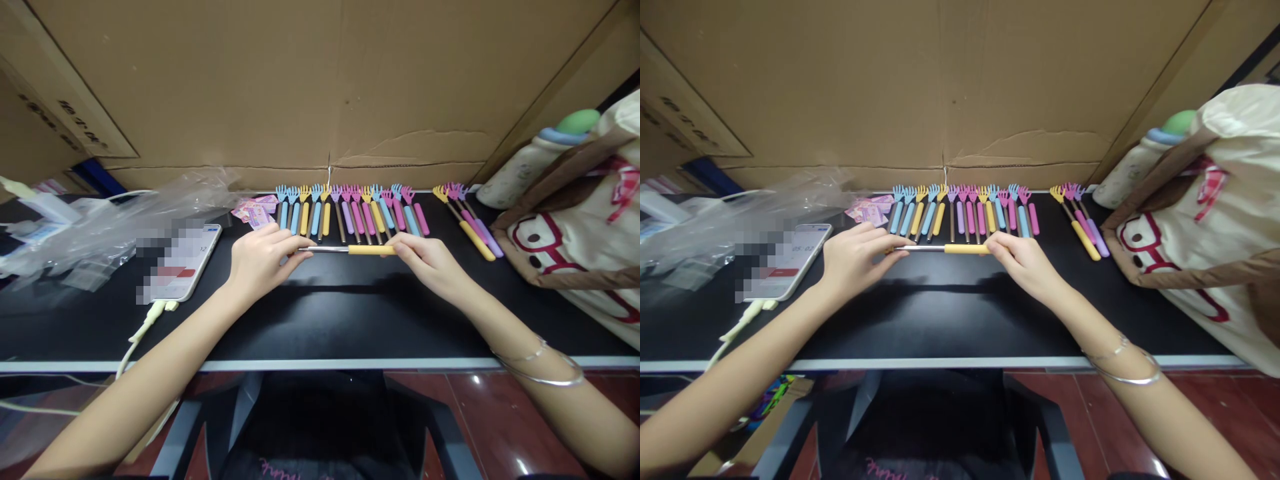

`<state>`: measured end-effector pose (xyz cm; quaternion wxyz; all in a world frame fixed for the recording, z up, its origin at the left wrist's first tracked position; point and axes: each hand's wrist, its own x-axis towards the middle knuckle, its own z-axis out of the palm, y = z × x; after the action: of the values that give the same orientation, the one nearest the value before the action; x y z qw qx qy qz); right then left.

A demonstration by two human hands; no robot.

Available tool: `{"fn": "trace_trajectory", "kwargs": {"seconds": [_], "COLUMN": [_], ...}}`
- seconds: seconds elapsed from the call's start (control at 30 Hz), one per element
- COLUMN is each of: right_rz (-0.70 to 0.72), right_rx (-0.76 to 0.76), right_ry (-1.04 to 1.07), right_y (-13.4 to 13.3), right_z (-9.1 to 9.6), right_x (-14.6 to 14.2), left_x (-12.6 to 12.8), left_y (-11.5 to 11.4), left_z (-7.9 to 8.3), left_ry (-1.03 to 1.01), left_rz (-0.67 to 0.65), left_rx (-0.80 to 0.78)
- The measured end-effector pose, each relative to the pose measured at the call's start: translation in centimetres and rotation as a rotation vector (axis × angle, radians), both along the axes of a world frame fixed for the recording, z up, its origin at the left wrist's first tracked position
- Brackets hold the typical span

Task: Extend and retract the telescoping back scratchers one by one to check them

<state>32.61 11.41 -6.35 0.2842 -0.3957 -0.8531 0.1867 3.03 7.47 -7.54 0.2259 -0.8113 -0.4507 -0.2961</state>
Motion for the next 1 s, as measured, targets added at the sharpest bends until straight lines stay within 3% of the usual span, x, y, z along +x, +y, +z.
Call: {"fn": "trace_trajectory", "kwargs": {"seconds": [0.53,1.0], "right_rz": [-0.045,-0.046], "right_rx": [0.043,0.017], "right_ry": [0.032,0.092], "right_y": [-0.34,-0.14], "right_z": [0.02,-0.37], "right_x": [-0.19,-0.01], "left_x": [0.33,0.07], "left_y": [-0.21,-0.08], "left_z": [-0.23,-0.26], "left_ry": [-0.069,-0.014], "left_rz": [-0.01,-0.078], "left_rx": [-0.111,-0.096]}}
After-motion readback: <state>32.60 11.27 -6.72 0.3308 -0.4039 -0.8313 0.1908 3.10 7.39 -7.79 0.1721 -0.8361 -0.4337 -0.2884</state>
